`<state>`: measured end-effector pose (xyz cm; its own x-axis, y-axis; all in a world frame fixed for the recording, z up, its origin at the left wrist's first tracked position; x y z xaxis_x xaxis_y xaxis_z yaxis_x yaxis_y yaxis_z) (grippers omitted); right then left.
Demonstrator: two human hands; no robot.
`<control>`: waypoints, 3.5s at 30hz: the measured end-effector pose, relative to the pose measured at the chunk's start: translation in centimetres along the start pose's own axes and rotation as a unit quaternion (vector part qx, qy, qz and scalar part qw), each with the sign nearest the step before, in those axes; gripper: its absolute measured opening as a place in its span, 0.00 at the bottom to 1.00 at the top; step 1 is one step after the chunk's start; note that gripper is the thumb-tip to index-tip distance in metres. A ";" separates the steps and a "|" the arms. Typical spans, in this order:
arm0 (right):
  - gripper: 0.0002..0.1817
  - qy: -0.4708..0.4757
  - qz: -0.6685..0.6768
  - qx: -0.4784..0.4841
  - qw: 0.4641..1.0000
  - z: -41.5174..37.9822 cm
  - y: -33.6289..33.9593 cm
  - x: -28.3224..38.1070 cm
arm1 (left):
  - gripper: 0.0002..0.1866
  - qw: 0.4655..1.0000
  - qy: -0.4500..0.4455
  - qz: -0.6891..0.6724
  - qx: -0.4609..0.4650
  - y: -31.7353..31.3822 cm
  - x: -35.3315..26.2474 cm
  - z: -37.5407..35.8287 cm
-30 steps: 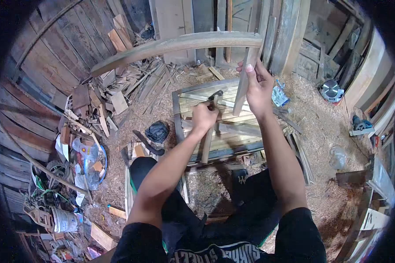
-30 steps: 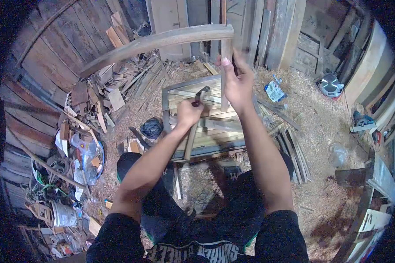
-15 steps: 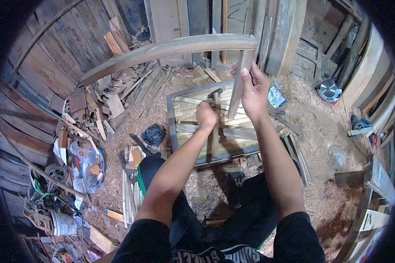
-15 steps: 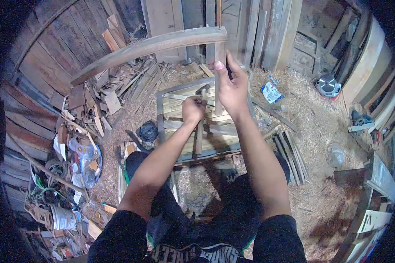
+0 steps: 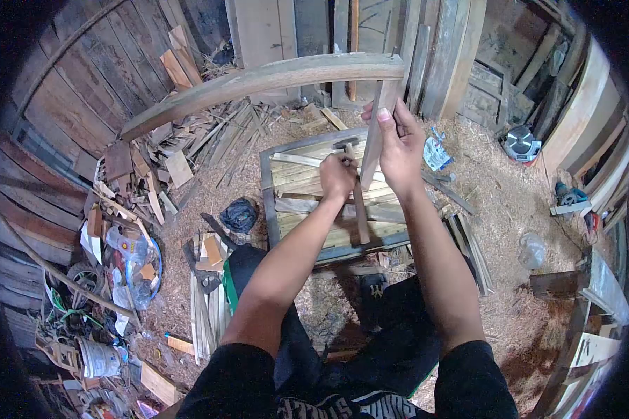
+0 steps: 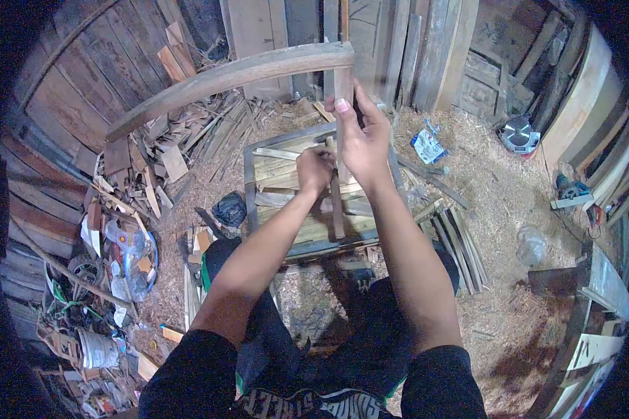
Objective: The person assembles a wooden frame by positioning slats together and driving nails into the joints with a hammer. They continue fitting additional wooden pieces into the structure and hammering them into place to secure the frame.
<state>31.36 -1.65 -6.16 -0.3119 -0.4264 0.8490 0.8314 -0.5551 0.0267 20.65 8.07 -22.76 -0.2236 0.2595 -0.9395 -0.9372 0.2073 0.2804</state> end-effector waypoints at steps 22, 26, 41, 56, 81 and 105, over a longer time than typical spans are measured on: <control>0.20 -0.003 0.014 -0.024 1.000 0.0 -0.2 0.0 | 0.09 0.995 0.015 -0.101 -0.011 7.8 -1.5 1.7; 0.26 -0.009 0.017 -0.007 1.000 0.1 -0.2 -0.1 | 0.11 0.991 -0.001 -0.132 -0.004 10.8 -2.7 2.5; 0.27 -0.028 0.018 -0.026 0.999 0.3 -0.1 -0.6 | 0.09 0.952 -0.300 -0.016 -0.052 19.3 -20.3 -3.4; 0.25 -0.014 0.016 -0.018 1.000 0.5 -0.1 -0.5 | 0.09 0.833 -0.462 0.260 -0.158 22.1 -29.8 -3.8; 0.22 -0.040 -0.001 0.064 0.997 -0.1 1.4 -0.5 | 0.20 0.876 -0.402 0.241 0.113 19.1 -30.9 -0.4; 0.13 -0.065 -0.127 0.137 0.980 7.2 2.4 10.7 | 0.22 0.858 -0.384 0.276 0.200 18.3 -30.3 1.8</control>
<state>33.35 -2.41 6.81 -0.4786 -0.1949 0.8561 0.8320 -0.4121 0.3713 10.76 5.74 11.24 -0.2181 0.9359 -0.2768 -0.5441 0.1189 0.8306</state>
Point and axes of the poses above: each hand's wrist, its own z-axis towards the middle knuckle, its own y-axis out of the back of the hand, x = y × z, the point moved 8 cm from there along z, towards the middle knuckle, and after that the axes turned 11 degrees about -z, right-handed, at the moved point
